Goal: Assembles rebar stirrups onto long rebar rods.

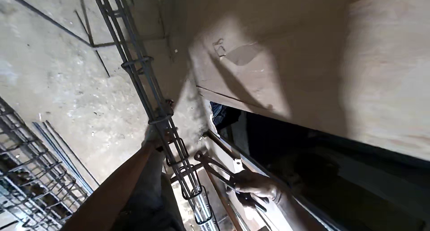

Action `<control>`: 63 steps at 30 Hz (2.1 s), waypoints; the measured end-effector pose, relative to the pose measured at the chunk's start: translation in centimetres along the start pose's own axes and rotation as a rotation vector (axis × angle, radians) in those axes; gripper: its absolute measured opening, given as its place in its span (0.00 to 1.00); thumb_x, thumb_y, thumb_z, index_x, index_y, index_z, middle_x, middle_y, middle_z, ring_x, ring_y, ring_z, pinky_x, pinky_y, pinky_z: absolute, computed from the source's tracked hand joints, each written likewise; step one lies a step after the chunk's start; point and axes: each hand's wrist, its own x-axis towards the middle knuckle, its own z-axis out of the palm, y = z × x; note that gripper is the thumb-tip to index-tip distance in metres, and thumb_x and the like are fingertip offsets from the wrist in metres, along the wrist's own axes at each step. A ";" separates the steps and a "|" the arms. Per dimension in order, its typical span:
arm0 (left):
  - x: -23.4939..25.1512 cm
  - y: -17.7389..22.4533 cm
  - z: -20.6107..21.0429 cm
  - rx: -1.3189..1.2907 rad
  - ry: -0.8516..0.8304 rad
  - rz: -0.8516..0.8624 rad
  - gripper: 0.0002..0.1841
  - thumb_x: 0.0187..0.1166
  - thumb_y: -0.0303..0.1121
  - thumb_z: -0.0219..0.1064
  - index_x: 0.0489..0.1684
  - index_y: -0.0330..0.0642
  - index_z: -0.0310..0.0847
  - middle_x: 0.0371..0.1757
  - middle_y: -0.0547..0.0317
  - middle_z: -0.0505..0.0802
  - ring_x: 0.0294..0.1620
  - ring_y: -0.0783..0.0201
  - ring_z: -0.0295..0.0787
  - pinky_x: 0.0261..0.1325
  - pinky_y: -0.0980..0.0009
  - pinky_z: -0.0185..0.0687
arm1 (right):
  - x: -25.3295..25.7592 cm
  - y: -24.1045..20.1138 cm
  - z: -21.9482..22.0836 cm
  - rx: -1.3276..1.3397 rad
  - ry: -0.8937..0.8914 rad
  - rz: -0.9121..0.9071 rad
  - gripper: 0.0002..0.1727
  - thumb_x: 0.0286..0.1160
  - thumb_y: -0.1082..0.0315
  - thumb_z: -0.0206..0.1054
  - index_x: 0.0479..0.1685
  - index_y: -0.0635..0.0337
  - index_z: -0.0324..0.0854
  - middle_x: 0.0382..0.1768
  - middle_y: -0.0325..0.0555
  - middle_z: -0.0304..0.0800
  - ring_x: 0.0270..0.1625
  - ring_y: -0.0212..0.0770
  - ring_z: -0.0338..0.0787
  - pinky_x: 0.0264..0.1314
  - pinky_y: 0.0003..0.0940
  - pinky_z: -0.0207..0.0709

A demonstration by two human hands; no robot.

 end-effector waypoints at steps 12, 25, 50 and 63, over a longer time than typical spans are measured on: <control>-32.3 14.6 7.9 0.275 -0.156 0.698 0.43 0.79 0.64 0.62 0.85 0.37 0.68 0.80 0.47 0.81 0.76 0.62 0.81 0.76 0.60 0.82 | -1.0 21.7 21.5 -0.277 0.687 -0.809 0.10 0.79 0.65 0.70 0.49 0.60 0.88 0.48 0.45 0.90 0.43 0.35 0.90 0.49 0.35 0.88; -41.2 15.1 31.9 0.571 -1.137 0.821 0.22 0.67 0.44 0.82 0.62 0.61 0.89 0.58 0.80 0.95 0.58 0.79 0.91 0.64 0.77 0.89 | 11.8 43.8 38.3 0.332 1.214 -1.571 0.10 0.70 0.70 0.75 0.41 0.70 0.89 0.49 0.50 0.93 0.54 0.35 0.88 0.62 0.37 0.81; -38.1 17.6 31.3 1.172 -0.119 1.084 0.18 0.90 0.32 0.53 0.58 0.28 0.87 0.42 0.38 0.93 0.40 0.50 0.91 0.52 0.48 0.85 | 13.2 63.9 33.2 2.203 2.279 -0.435 0.32 0.80 0.74 0.60 0.82 0.77 0.58 0.59 0.69 0.82 0.49 0.51 0.88 0.55 0.46 0.84; -39.2 13.4 14.4 0.971 0.201 0.564 0.17 0.92 0.35 0.53 0.58 0.36 0.89 0.42 0.51 0.94 0.38 0.59 0.89 0.47 0.56 0.85 | 19.0 67.5 24.5 2.010 1.989 0.041 0.38 0.82 0.48 0.63 0.76 0.77 0.70 0.72 0.74 0.79 0.75 0.66 0.81 0.74 0.62 0.75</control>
